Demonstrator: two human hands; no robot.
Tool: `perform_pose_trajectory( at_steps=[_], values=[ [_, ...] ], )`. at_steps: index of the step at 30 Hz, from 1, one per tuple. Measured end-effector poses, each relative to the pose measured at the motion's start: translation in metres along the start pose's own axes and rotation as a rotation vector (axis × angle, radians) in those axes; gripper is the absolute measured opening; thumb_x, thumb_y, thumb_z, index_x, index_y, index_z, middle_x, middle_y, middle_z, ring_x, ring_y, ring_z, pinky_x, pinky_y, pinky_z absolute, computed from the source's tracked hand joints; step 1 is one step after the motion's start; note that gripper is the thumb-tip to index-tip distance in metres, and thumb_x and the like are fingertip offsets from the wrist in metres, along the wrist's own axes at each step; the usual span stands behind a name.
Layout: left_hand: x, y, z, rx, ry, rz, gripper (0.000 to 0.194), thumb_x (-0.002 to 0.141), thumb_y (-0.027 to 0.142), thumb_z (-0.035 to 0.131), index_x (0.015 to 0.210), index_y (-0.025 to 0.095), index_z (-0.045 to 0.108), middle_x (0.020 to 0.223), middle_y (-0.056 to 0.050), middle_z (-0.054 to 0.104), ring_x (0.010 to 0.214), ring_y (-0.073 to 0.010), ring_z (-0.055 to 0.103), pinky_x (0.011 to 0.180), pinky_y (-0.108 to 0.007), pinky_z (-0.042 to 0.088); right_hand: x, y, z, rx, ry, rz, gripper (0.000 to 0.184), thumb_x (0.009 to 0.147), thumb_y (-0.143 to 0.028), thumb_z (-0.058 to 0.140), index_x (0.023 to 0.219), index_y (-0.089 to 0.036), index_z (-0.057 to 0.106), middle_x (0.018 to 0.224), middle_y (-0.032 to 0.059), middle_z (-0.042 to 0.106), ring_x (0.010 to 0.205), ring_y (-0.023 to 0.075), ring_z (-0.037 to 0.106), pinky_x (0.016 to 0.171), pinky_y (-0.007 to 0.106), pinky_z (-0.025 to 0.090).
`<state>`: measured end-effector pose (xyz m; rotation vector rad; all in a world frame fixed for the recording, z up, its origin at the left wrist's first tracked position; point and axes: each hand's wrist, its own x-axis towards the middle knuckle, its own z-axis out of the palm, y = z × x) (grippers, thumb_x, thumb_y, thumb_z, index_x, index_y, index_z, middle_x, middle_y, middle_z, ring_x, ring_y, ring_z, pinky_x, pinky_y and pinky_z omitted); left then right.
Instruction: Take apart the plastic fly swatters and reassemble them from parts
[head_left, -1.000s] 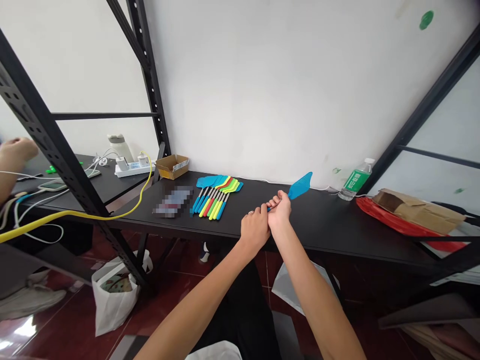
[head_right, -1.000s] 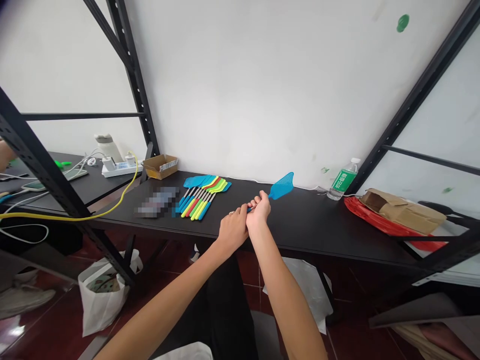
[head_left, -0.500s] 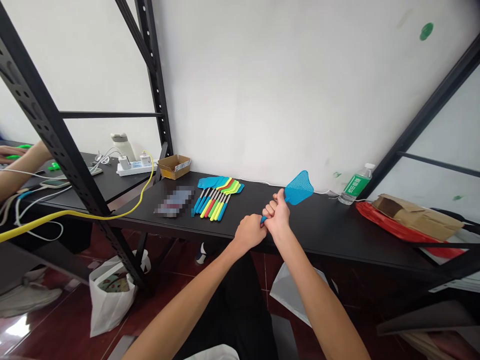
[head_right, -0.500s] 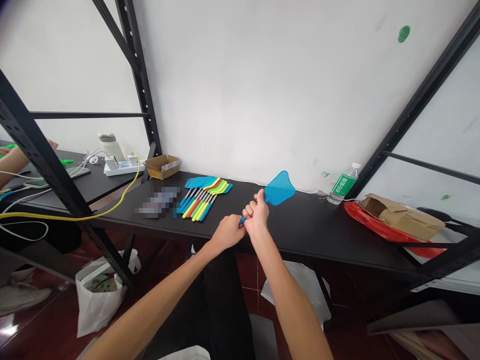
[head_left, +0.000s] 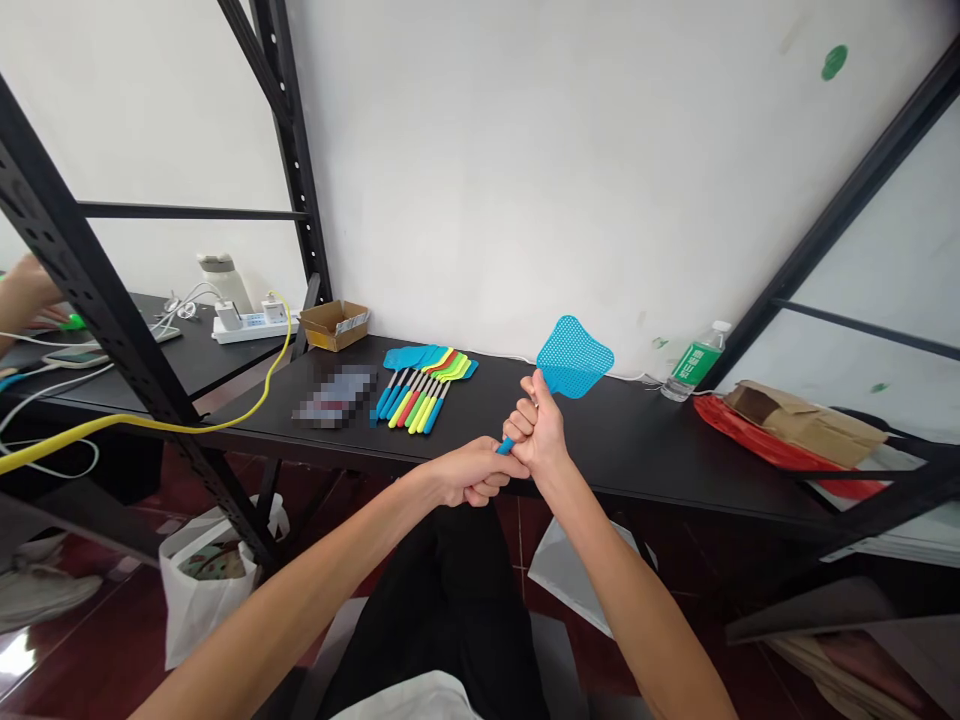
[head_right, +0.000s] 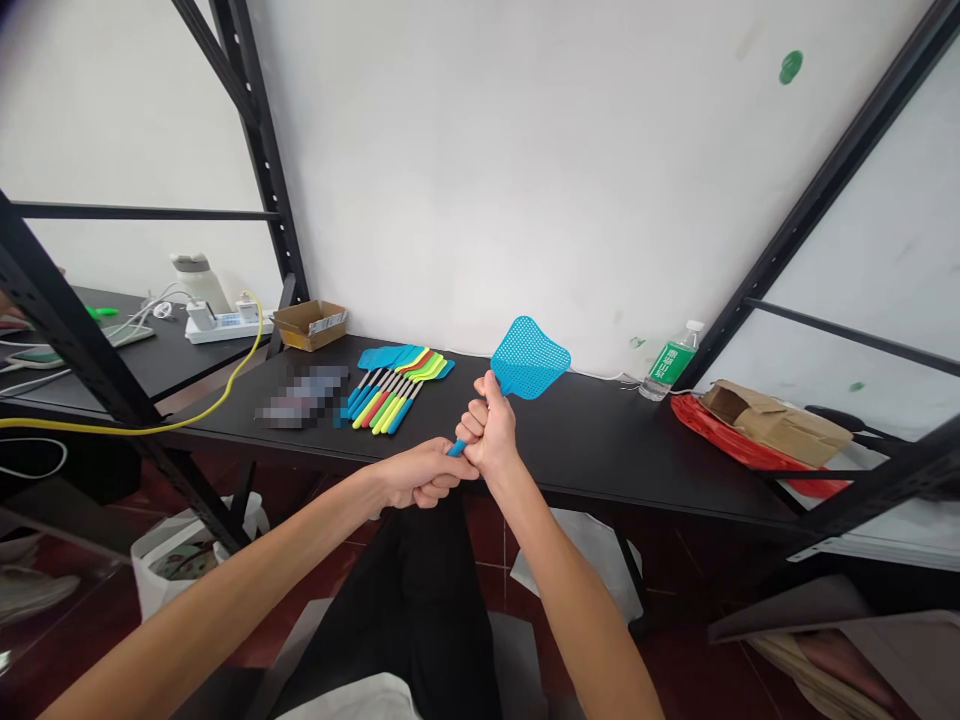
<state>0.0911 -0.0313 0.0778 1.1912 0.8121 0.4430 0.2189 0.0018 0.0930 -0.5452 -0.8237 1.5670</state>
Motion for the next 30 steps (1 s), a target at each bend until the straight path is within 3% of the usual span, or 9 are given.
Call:
perform_pose_trajectory(
  at_steps=[7,11,16,19,22,25,28,30],
  values=[
    [-0.025,0.003,0.016,-0.337,-0.373,-0.054,0.049,0.079,0.028,0.072,0.064,0.022,0.026,0.045,0.013,0.017,0.037,-0.0019,0.005,0.030,-0.013,0.009,-0.026,-0.020,0.011,0.069,-0.129,0.001,0.045,0.096,-0.064,0.041,0.073,-0.026,0.031,0.050,-0.0143,0.000,0.043,0.0067,-0.009,0.034,0.013,0.009],
    [-0.032,0.001,0.032,-0.442,-0.535,-0.095,0.044,0.081,0.021,0.065,0.062,0.021,0.025,0.047,0.012,0.011,0.038,-0.0031,0.001,0.031,-0.013,0.008,-0.044,-0.028,0.017,0.207,-0.320,-0.074,0.046,0.095,-0.061,0.047,0.071,-0.027,0.028,0.046,-0.0163,-0.004,0.039,0.0050,-0.012,0.031,0.012,0.003],
    [-0.042,-0.008,0.061,-0.516,-0.691,-0.237,0.041,0.079,0.021,0.060,0.061,0.023,0.023,0.053,0.010,0.005,0.040,-0.0052,-0.002,0.032,-0.016,0.006,-0.073,-0.040,0.022,0.342,-0.558,-0.195,0.045,0.094,-0.060,0.048,0.070,-0.027,0.030,0.039,-0.0175,0.000,0.028,0.0037,-0.004,0.029,0.010,0.010],
    [-0.044,-0.008,0.072,-0.519,-0.737,-0.243,0.042,0.079,0.022,0.059,0.061,0.023,0.021,0.054,0.010,0.003,0.040,-0.0059,-0.002,0.033,-0.018,0.006,-0.081,-0.051,0.023,0.313,-0.578,-0.217,0.044,0.093,-0.060,0.050,0.071,-0.027,0.033,0.039,-0.0171,0.003,0.027,0.0036,0.001,0.030,0.010,0.011],
    [-0.042,0.000,0.073,-0.476,-0.669,-0.146,0.045,0.082,0.025,0.060,0.061,0.023,0.020,0.051,0.010,0.006,0.040,-0.0057,0.000,0.034,-0.018,0.005,-0.079,-0.059,0.021,0.233,-0.488,-0.194,0.042,0.093,-0.058,0.054,0.072,-0.027,0.034,0.042,-0.0165,0.001,0.031,0.0041,-0.002,0.031,0.010,0.010],
    [-0.037,0.005,0.073,-0.370,-0.492,-0.017,0.050,0.083,0.032,0.064,0.062,0.023,0.020,0.048,0.011,0.013,0.040,-0.0050,0.005,0.036,-0.019,0.005,-0.072,-0.060,0.018,0.117,-0.358,-0.115,0.043,0.092,-0.058,0.056,0.072,-0.027,0.034,0.046,-0.0154,-0.001,0.037,0.0049,-0.008,0.031,0.012,0.008],
    [-0.030,-0.004,0.074,-0.142,-0.145,0.162,0.050,0.085,0.037,0.063,0.061,0.022,0.023,0.048,0.010,0.017,0.041,-0.0054,0.011,0.040,-0.021,0.010,-0.061,-0.060,0.015,0.013,-0.222,-0.039,0.042,0.094,-0.059,0.053,0.074,-0.026,0.036,0.050,-0.0139,0.002,0.041,0.0060,-0.007,0.032,0.014,0.008],
    [-0.027,-0.018,0.072,0.107,0.139,0.302,0.047,0.087,0.038,0.060,0.059,0.021,0.027,0.051,0.009,0.021,0.045,-0.0061,0.017,0.044,-0.022,0.015,-0.051,-0.067,0.010,-0.003,-0.100,-0.080,0.041,0.095,-0.058,0.052,0.075,-0.026,0.037,0.052,-0.0132,0.005,0.041,0.0067,-0.004,0.032,0.015,0.010]
  ],
)
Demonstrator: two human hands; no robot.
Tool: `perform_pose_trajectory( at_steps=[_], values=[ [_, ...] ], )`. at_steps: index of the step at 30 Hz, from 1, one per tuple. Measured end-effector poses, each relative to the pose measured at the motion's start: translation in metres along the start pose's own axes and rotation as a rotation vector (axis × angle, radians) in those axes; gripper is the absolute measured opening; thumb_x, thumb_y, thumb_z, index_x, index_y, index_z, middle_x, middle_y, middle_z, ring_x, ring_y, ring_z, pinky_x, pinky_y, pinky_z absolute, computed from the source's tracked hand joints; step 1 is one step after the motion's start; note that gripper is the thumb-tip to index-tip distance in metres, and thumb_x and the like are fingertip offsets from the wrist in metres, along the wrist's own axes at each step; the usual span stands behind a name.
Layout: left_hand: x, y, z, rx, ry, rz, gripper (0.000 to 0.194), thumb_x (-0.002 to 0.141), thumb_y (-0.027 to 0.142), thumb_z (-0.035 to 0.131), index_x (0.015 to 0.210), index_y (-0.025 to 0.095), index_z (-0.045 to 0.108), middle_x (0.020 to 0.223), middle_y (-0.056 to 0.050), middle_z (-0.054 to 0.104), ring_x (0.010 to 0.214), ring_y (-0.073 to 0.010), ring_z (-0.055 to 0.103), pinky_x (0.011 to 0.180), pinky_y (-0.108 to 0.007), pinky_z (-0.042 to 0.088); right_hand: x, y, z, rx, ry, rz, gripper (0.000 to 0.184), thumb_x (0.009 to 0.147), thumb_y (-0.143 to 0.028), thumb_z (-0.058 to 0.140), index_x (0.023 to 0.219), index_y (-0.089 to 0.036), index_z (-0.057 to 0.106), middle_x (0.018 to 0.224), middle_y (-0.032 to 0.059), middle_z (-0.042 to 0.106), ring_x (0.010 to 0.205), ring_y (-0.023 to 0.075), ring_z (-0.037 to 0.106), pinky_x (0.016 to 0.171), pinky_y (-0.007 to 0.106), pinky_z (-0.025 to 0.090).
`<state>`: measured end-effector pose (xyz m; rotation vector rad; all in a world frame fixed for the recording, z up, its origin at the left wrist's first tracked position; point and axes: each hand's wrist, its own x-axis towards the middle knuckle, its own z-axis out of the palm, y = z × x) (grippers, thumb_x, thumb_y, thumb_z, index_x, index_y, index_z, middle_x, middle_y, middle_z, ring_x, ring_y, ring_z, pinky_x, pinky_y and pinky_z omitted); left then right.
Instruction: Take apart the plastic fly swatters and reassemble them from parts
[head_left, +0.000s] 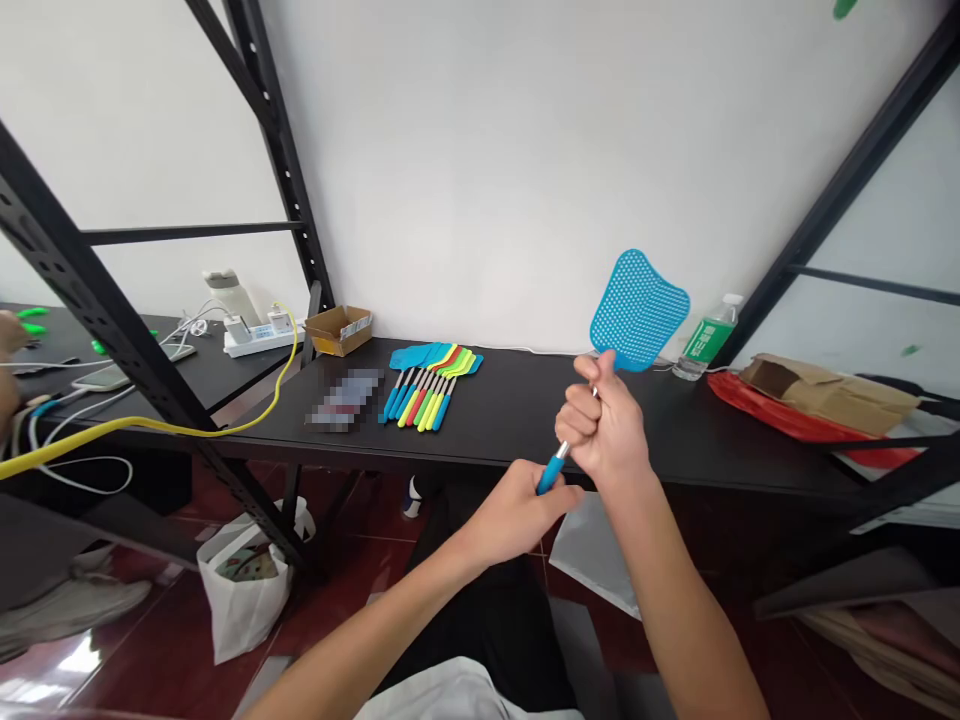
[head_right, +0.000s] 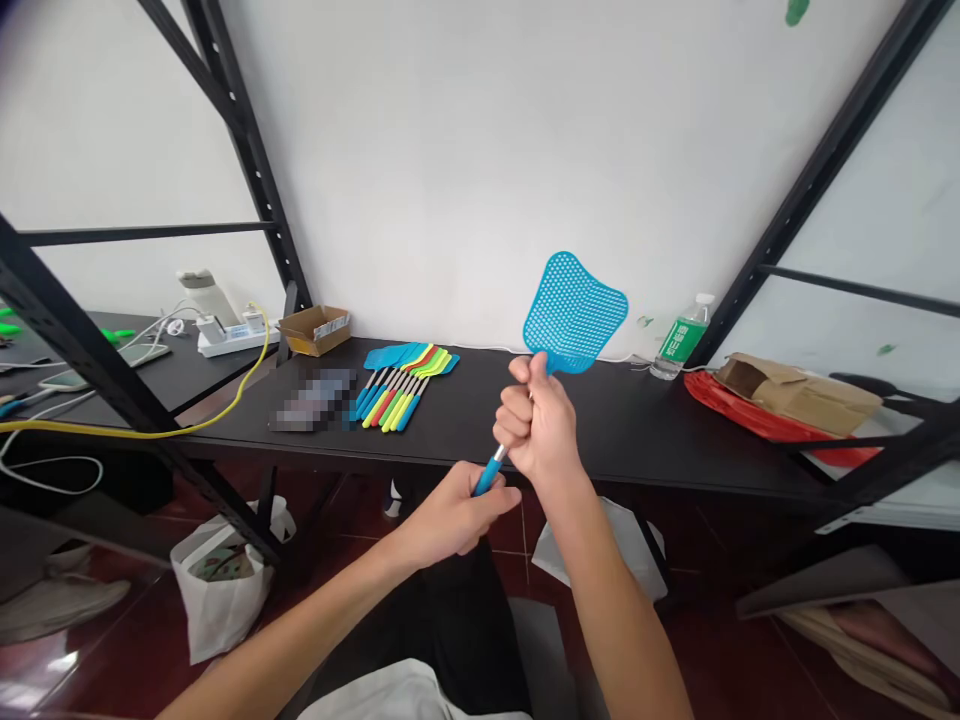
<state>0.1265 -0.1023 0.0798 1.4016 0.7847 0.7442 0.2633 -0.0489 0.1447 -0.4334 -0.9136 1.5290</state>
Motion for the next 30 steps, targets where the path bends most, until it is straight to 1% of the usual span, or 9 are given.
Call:
perform_pose_trajectory(
  at_steps=[4,6,9,12,16,20,25,27,30],
  values=[
    [0.001,-0.023,-0.020,0.425,0.236,0.122,0.034,0.091,0.039,0.052,0.066,0.019,0.040,0.060,0.006,0.036,0.056,-0.0089,0.034,0.054,-0.024,0.029,0.017,-0.025,-0.029,0.019,0.220,-0.246,0.038,0.095,-0.054,0.056,0.078,-0.024,0.040,0.052,-0.0127,0.009,0.040,0.0070,0.003,0.032,0.016,0.013],
    [0.011,-0.024,-0.041,0.532,0.313,0.122,0.017,0.091,0.035,0.049,0.087,0.019,0.054,0.071,0.003,0.052,0.064,-0.0122,0.047,0.061,-0.025,0.037,0.017,-0.033,-0.045,-0.005,0.224,-0.198,0.034,0.095,-0.053,0.056,0.081,-0.023,0.046,0.052,-0.0126,0.014,0.039,0.0065,0.006,0.032,0.016,0.014],
    [0.041,-0.017,-0.077,0.721,0.421,0.059,0.044,0.089,0.025,0.045,0.133,0.018,0.046,0.091,-0.005,0.064,0.081,-0.0201,0.061,0.073,-0.030,0.045,0.011,-0.026,-0.063,-0.020,0.197,-0.035,0.029,0.097,-0.049,0.054,0.087,-0.021,0.052,0.055,-0.0104,0.029,0.038,0.0050,0.014,0.032,0.014,0.015],
    [0.076,-0.012,-0.104,0.964,0.544,0.034,0.066,0.086,0.017,0.045,0.149,0.010,0.030,0.125,-0.020,0.058,0.113,-0.0293,0.059,0.090,-0.037,0.045,0.008,-0.005,-0.072,0.000,0.229,-0.007,0.021,0.095,-0.038,0.059,0.088,-0.018,0.055,0.059,-0.0077,0.039,0.040,0.0035,0.021,0.034,0.012,0.018],
    [0.105,-0.026,-0.111,1.248,0.536,-0.103,0.067,0.088,0.016,0.042,0.153,0.006,0.028,0.139,-0.026,0.049,0.123,-0.0356,0.055,0.097,-0.042,0.043,0.012,0.015,-0.077,0.023,0.191,0.022,0.019,0.091,-0.033,0.066,0.086,-0.016,0.058,0.059,-0.0072,0.041,0.040,0.0025,0.023,0.034,0.012,0.021],
    [0.109,-0.051,-0.103,1.405,0.457,-0.112,0.065,0.098,0.046,0.036,0.153,0.012,0.034,0.157,-0.025,0.033,0.143,-0.0441,0.032,0.110,-0.055,0.030,0.015,0.019,-0.083,0.056,0.152,0.101,0.021,0.088,-0.034,0.070,0.085,-0.015,0.060,0.057,-0.0074,0.040,0.039,0.0022,0.023,0.033,0.013,0.020],
    [0.105,-0.064,-0.103,1.467,0.476,0.032,0.071,0.099,0.059,0.024,0.159,0.021,0.026,0.165,-0.016,0.020,0.150,-0.0416,0.020,0.117,-0.058,0.019,0.015,0.017,-0.086,0.088,0.146,0.098,0.021,0.087,-0.033,0.071,0.085,-0.016,0.059,0.056,-0.0081,0.040,0.038,0.0023,0.023,0.033,0.013,0.020],
    [0.105,-0.065,-0.106,1.476,0.410,0.079,0.068,0.099,0.060,0.022,0.157,0.026,0.032,0.166,-0.010,0.020,0.151,-0.0401,0.018,0.117,-0.059,0.019,0.015,0.017,-0.087,0.097,0.148,0.101,0.020,0.088,-0.032,0.070,0.085,-0.016,0.059,0.055,-0.0084,0.039,0.038,0.0025,0.023,0.032,0.013,0.020],
    [0.108,-0.065,-0.110,1.449,0.369,0.025,0.074,0.097,0.066,0.020,0.152,0.021,0.042,0.165,-0.011,0.021,0.151,-0.0407,0.016,0.116,-0.059,0.022,0.016,0.017,-0.087,0.118,0.154,0.107,0.018,0.090,-0.031,0.067,0.085,-0.016,0.059,0.055,-0.0085,0.039,0.038,0.0025,0.022,0.032,0.013,0.019]
  ],
)
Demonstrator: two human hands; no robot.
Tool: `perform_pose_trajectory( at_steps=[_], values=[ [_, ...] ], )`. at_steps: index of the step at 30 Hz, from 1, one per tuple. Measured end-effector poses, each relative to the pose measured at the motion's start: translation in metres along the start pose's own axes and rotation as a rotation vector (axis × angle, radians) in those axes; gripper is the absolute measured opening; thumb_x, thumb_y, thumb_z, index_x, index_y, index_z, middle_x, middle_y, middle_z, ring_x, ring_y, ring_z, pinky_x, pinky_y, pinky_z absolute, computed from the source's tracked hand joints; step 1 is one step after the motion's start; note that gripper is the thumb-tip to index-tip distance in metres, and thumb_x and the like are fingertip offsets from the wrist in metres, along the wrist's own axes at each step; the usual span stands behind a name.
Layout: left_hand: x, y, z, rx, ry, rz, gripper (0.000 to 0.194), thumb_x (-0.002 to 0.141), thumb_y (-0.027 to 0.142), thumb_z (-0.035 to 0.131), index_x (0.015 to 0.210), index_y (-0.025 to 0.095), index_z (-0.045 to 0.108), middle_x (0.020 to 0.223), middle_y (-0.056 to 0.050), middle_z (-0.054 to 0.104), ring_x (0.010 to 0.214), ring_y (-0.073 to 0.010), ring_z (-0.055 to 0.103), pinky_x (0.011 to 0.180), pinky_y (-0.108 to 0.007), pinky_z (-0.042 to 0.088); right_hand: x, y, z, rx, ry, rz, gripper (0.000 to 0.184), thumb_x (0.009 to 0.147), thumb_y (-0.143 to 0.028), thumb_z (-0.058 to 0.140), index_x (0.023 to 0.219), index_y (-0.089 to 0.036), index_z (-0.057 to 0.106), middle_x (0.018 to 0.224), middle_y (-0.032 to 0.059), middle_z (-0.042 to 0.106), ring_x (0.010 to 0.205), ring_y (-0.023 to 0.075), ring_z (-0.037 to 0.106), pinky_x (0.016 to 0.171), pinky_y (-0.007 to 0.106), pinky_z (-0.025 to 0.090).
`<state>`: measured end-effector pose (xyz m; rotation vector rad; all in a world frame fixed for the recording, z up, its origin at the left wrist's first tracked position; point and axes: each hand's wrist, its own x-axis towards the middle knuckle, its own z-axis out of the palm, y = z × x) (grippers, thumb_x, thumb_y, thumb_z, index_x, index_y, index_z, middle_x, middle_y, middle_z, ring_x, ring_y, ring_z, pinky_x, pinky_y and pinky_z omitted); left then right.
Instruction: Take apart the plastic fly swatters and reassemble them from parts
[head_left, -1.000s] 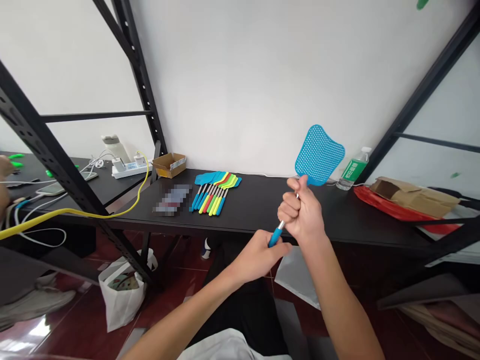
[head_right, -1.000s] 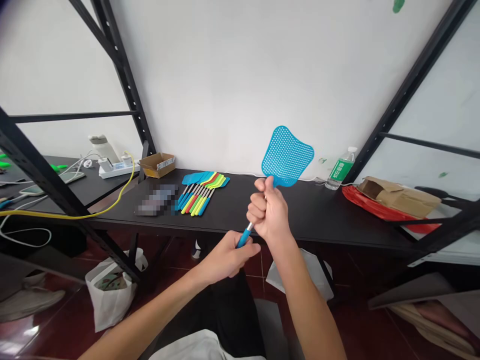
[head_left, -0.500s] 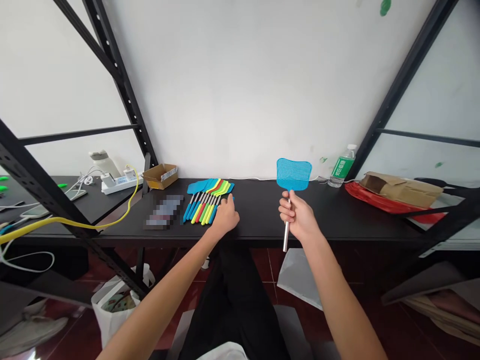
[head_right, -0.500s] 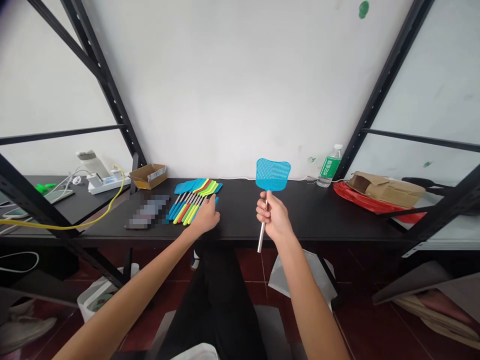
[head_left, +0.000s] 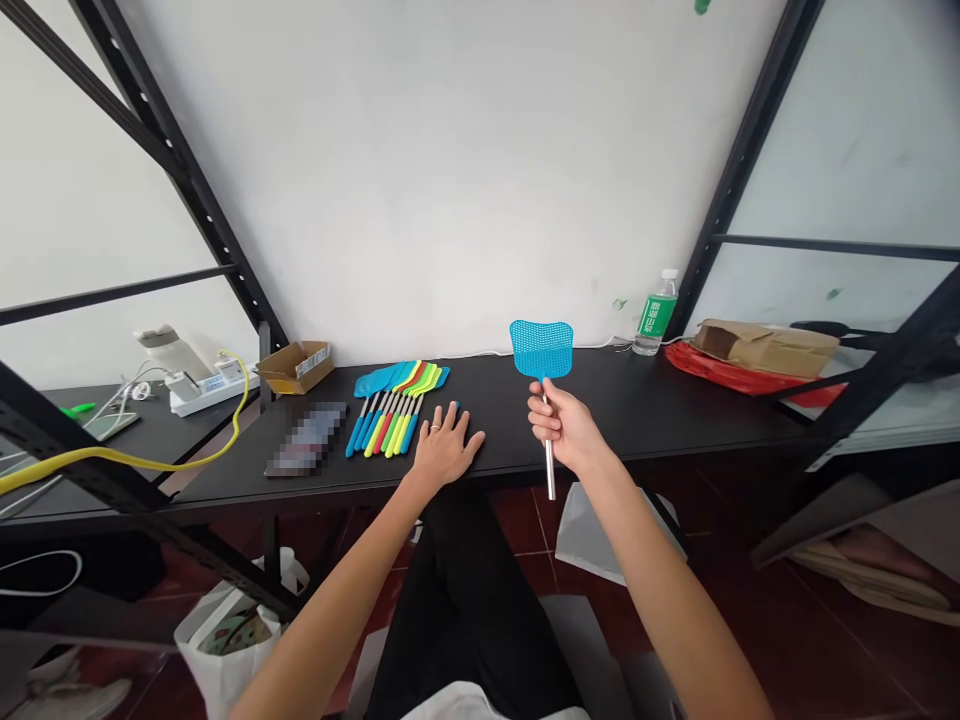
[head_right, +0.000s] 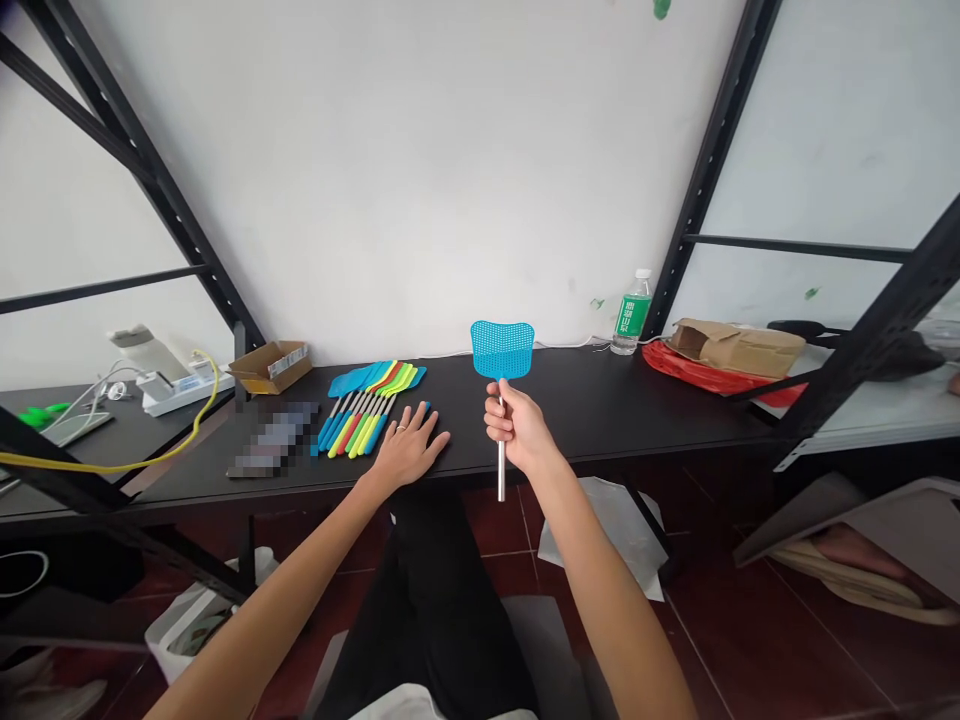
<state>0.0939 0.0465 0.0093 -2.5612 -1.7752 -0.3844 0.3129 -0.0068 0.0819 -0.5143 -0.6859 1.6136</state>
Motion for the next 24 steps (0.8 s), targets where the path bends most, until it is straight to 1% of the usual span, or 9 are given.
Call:
perform_pose_trajectory(
  at_steps=[3,7,9,12,16,18,20,22,24],
  values=[
    [0.004,-0.003,0.001,-0.019,0.013,-0.077,0.084,0.094,0.071,0.020,0.153,0.015,0.039,0.165,-0.015,0.018,0.151,-0.0414,0.013,0.117,-0.060,0.021,0.002,0.002,-0.002,0.031,-0.010,0.010,0.017,0.091,-0.031,0.066,0.087,-0.016,0.059,0.055,-0.0085,0.038,0.038,0.0026,0.023,0.032,0.013,0.019],
    [0.005,-0.005,0.000,-0.055,0.020,-0.124,0.087,0.093,0.072,0.024,0.154,0.012,0.036,0.165,-0.019,0.015,0.151,-0.0426,0.011,0.117,-0.060,0.020,0.002,0.005,-0.002,0.047,-0.022,0.031,0.017,0.091,-0.032,0.066,0.088,-0.017,0.059,0.055,-0.0089,0.037,0.038,0.0030,0.023,0.032,0.013,0.020],
    [0.005,-0.006,-0.001,-0.073,0.049,-0.115,0.085,0.094,0.071,0.027,0.154,0.012,0.036,0.165,-0.019,0.015,0.151,-0.0425,0.011,0.117,-0.060,0.020,0.002,0.007,0.000,0.044,-0.024,0.053,0.017,0.093,-0.032,0.064,0.088,-0.016,0.059,0.055,-0.0091,0.036,0.038,0.0029,0.022,0.032,0.013,0.019],
    [0.003,-0.003,-0.004,-0.093,0.124,-0.099,0.080,0.095,0.066,0.033,0.152,0.012,0.040,0.163,-0.020,0.021,0.151,-0.0424,0.014,0.118,-0.059,0.018,0.001,0.010,0.005,0.036,-0.048,0.092,0.019,0.094,-0.032,0.062,0.087,-0.015,0.058,0.054,-0.0096,0.034,0.038,0.0026,0.019,0.032,0.013,0.018],
    [-0.001,0.014,-0.015,-0.225,0.242,-0.043,0.067,0.096,0.057,0.040,0.145,0.011,0.050,0.160,-0.019,0.031,0.150,-0.0403,0.020,0.120,-0.056,0.014,0.002,0.014,0.007,0.044,-0.142,0.196,0.021,0.097,-0.033,0.059,0.085,-0.016,0.055,0.054,-0.0105,0.031,0.038,0.0027,0.016,0.032,0.013,0.016],
    [-0.003,0.029,-0.023,-0.389,0.276,0.005,0.060,0.096,0.051,0.043,0.140,0.012,0.056,0.157,-0.018,0.039,0.149,-0.0385,0.024,0.120,-0.054,0.015,0.003,0.017,0.005,0.077,-0.190,0.263,0.023,0.100,-0.032,0.054,0.083,-0.017,0.052,0.053,-0.0109,0.029,0.037,0.0030,0.015,0.031,0.013,0.015],
    [-0.003,0.043,-0.031,-0.652,0.265,0.065,0.054,0.094,0.048,0.048,0.133,0.014,0.062,0.152,-0.016,0.048,0.147,-0.0368,0.030,0.121,-0.052,0.015,0.004,0.021,0.003,0.121,-0.239,0.331,0.026,0.103,-0.033,0.048,0.081,-0.018,0.049,0.053,-0.0110,0.027,0.037,0.0034,0.015,0.031,0.013,0.013],
    [-0.001,0.054,-0.037,-1.071,0.132,0.084,0.048,0.093,0.049,0.047,0.122,0.017,0.068,0.141,-0.014,0.059,0.139,-0.0350,0.044,0.118,-0.050,0.025,0.007,0.027,0.001,0.173,-0.298,0.398,0.029,0.105,-0.034,0.041,0.080,-0.019,0.045,0.052,-0.0112,0.025,0.036,0.0034,0.015,0.031,0.012,0.011],
    [0.000,0.061,-0.042,-1.544,-0.082,0.035,0.049,0.090,0.051,0.047,0.112,0.014,0.071,0.131,-0.016,0.066,0.130,-0.0364,0.053,0.112,-0.051,0.033,0.011,0.036,-0.002,0.231,-0.349,0.460,0.032,0.107,-0.035,0.035,0.079,-0.020,0.042,0.051,-0.0117,0.023,0.035,0.0035,0.013,0.031,0.012,0.009]
  ],
)
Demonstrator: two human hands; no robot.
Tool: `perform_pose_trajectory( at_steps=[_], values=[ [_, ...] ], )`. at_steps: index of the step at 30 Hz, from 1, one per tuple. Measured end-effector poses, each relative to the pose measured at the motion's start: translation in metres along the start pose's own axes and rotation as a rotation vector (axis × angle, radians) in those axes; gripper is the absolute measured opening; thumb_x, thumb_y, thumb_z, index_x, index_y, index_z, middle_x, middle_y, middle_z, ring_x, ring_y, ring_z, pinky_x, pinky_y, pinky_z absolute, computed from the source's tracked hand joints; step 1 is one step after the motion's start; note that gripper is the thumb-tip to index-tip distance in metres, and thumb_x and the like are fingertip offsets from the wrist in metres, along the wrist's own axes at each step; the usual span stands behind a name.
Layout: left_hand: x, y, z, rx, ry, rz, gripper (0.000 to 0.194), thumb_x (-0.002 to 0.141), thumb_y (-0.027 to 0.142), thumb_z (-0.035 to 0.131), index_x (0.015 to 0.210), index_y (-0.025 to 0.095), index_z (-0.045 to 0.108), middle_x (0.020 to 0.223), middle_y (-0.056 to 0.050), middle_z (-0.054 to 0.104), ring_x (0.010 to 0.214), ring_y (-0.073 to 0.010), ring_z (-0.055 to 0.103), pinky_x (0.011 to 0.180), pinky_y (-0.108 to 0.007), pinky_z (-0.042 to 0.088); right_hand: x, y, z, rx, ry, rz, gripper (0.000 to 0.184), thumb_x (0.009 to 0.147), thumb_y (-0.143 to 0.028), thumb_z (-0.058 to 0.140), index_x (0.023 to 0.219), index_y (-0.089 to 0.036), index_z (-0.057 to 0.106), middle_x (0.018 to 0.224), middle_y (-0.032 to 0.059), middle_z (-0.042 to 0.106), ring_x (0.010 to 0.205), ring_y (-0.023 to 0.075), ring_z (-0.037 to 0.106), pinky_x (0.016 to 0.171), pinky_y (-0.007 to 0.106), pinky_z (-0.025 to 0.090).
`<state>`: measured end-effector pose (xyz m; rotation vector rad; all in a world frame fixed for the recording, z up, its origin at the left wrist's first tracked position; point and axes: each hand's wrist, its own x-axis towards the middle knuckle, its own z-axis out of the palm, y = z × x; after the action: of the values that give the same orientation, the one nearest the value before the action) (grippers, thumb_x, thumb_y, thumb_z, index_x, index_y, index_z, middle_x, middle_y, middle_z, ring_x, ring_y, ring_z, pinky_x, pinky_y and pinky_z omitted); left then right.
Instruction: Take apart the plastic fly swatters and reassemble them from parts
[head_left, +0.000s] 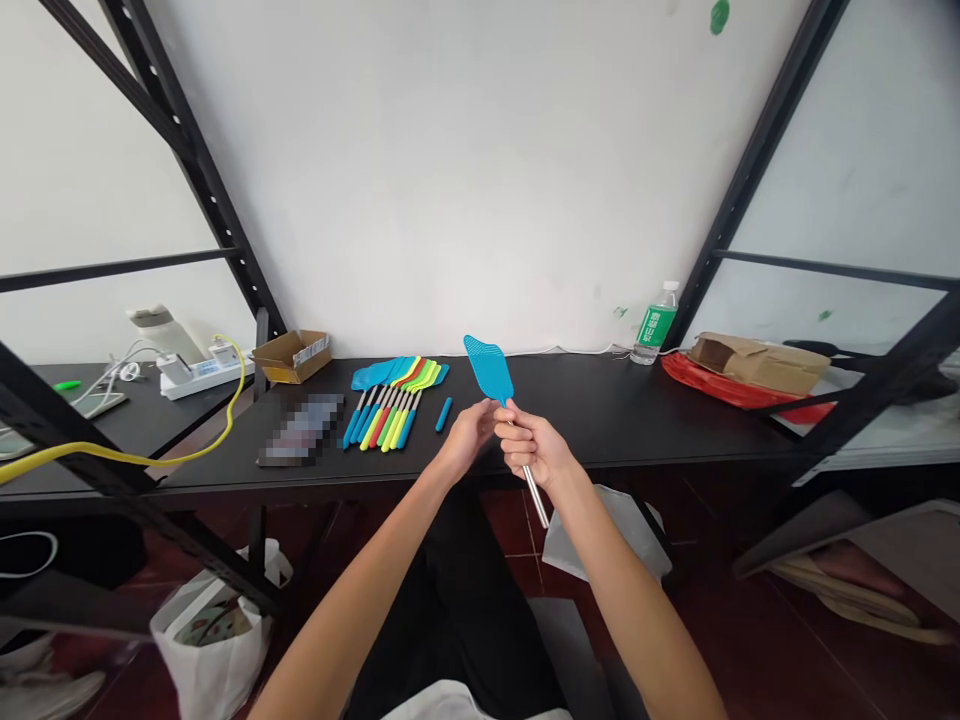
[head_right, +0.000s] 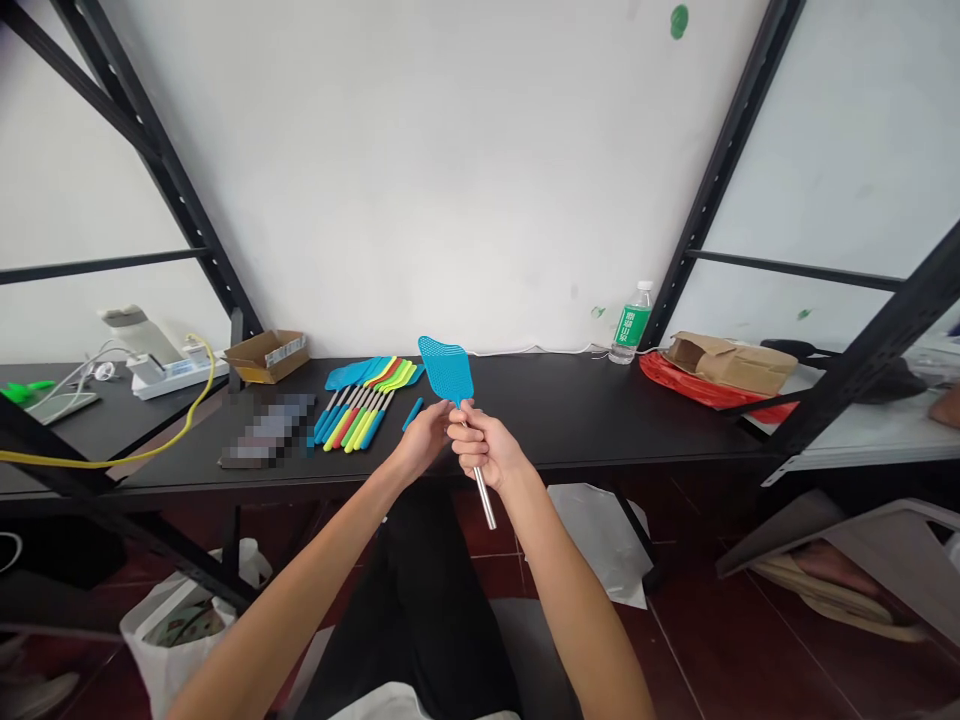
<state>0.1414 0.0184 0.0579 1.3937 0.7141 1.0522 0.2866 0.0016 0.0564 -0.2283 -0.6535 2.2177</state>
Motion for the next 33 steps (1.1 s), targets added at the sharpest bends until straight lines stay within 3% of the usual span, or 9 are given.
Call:
perform_pose_trajectory(
  at_steps=[3,7,10,14,20,28,33],
  values=[
    [-0.002,0.003,0.004,-0.503,-0.140,-0.154,0.052,0.084,0.053,0.054,0.108,0.010,0.071,0.124,-0.019,0.069,0.124,-0.0393,0.057,0.108,-0.053,0.038,0.011,0.009,-0.009,0.060,-0.063,0.065,0.034,0.108,-0.038,0.032,0.078,-0.022,0.036,0.049,-0.0130,0.019,0.033,0.0038,0.008,0.030,0.012,0.005],
    [-0.007,-0.002,0.008,-0.686,-0.111,-0.136,0.048,0.079,0.053,0.065,0.104,0.014,0.070,0.118,-0.016,0.071,0.120,-0.0375,0.061,0.103,-0.052,0.044,0.017,0.017,-0.011,0.085,-0.160,0.054,0.034,0.106,-0.039,0.038,0.077,-0.023,0.033,0.048,-0.0137,0.019,0.034,0.0040,0.004,0.029,0.011,0.004],
    [-0.004,-0.006,0.015,-0.637,0.036,-0.104,0.037,0.078,0.054,0.070,0.087,0.018,0.069,0.107,-0.012,0.074,0.113,-0.0328,0.065,0.096,-0.045,0.051,0.014,0.017,-0.003,0.029,-0.124,-0.011,0.035,0.103,-0.037,0.046,0.074,-0.023,0.033,0.049,-0.0129,0.021,0.035,0.0039,0.005,0.030,0.012,0.006],
    [0.005,-0.007,0.021,-0.542,0.207,-0.092,0.041,0.074,0.055,0.076,0.065,0.018,0.062,0.090,-0.011,0.073,0.092,-0.0234,0.070,0.080,-0.033,0.054,0.011,0.012,0.009,-0.099,0.048,-0.062,0.038,0.098,-0.038,0.058,0.071,-0.021,0.036,0.049,-0.0121,0.023,0.037,0.0034,0.007,0.030,0.012,0.009],
    [0.015,-0.010,0.021,-0.535,0.361,-0.011,0.039,0.064,0.041,0.087,0.061,0.016,0.058,0.065,-0.001,0.064,0.058,-0.0095,0.059,0.061,-0.025,0.046,0.014,0.012,0.008,-0.271,0.176,-0.148,0.043,0.088,-0.047,0.069,0.070,-0.020,0.042,0.048,-0.0126,0.024,0.039,0.0029,0.006,0.030,0.013,0.010],
    [0.033,-0.007,0.018,-0.432,0.525,0.132,0.038,0.055,0.033,0.091,0.067,0.017,0.058,0.059,0.000,0.063,0.056,-0.0123,0.059,0.059,-0.026,0.046,0.029,0.015,-0.003,-0.546,0.361,-0.323,0.045,0.081,-0.056,0.072,0.071,-0.020,0.045,0.047,-0.0127,0.028,0.037,0.0019,0.012,0.032,0.013,0.012],
    [0.042,-0.006,0.020,-0.310,0.600,0.167,0.040,0.057,0.034,0.089,0.063,0.019,0.052,0.052,0.004,0.056,0.045,-0.0091,0.049,0.050,-0.024,0.039,0.041,0.012,0.002,-0.676,0.465,-0.403,0.046,0.081,-0.057,0.069,0.069,-0.022,0.043,0.046,-0.0129,0.025,0.036,0.0022,0.014,0.032,0.014,0.013]
  ],
)
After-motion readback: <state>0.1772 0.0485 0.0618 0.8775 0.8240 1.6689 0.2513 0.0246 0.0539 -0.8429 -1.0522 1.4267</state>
